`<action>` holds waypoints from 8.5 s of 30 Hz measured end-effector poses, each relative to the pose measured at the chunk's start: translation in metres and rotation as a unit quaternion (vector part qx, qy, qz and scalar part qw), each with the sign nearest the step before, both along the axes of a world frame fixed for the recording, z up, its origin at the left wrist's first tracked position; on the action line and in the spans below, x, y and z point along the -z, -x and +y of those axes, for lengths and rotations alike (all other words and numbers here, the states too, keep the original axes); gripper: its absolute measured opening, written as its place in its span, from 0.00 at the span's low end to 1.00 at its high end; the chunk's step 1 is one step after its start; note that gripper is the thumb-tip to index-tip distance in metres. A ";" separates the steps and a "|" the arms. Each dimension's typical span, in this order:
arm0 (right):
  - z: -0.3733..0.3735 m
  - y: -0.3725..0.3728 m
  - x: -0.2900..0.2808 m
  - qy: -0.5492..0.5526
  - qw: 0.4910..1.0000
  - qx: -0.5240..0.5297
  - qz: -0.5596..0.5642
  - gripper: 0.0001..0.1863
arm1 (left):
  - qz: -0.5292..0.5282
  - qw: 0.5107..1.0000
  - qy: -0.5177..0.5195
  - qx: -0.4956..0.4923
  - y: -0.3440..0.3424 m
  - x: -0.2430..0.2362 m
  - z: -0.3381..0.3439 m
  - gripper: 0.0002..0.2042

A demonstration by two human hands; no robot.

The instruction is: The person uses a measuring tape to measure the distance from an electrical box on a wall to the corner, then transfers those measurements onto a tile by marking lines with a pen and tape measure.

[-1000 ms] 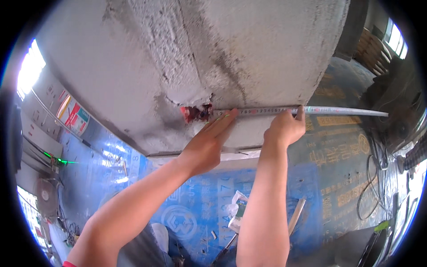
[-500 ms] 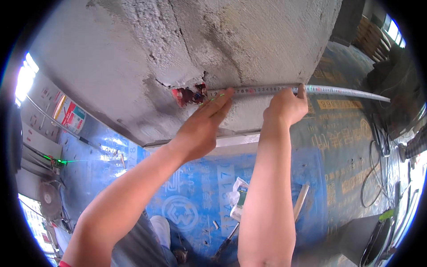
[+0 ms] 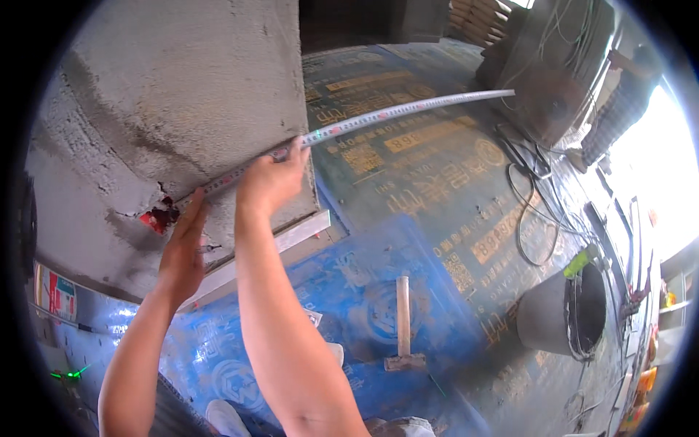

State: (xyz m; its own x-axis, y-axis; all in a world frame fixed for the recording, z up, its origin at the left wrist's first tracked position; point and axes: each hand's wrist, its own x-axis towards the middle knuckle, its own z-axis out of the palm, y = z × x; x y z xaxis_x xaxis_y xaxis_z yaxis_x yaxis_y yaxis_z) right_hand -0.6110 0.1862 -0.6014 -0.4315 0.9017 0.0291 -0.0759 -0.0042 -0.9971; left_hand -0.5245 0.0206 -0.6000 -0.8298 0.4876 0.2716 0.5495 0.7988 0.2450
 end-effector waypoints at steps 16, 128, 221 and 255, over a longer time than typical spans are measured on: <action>-0.003 -0.003 -0.004 0.025 1.000 -0.016 0.006 0.27 | 0.007 1.000 -0.005 0.003 -0.004 -0.006 0.003 0.30; -0.110 -0.059 -0.033 -0.540 0.726 -0.407 -0.126 0.20 | -0.376 0.923 0.022 0.083 -0.138 -0.084 -0.075 0.07; -0.400 -0.416 -0.354 -0.613 -0.178 -0.734 -0.231 0.09 | -0.273 0.277 -0.674 -0.627 -0.612 -0.144 -0.209 0.17; -0.802 -1.104 -0.326 -0.132 -0.762 -0.516 0.368 0.13 | 0.236 -0.197 -0.561 -0.768 -0.905 -0.290 -0.420 0.13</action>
State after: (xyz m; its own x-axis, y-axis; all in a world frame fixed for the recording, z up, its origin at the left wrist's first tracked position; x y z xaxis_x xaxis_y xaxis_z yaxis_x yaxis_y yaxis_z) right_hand 0.4934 -0.6155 -0.2754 0.7001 0.7039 -0.1199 0.4041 -0.5290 -0.7463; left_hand 0.3810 -0.3991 -0.3101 0.7282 -0.2054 -0.6539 0.4813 -0.5259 0.7012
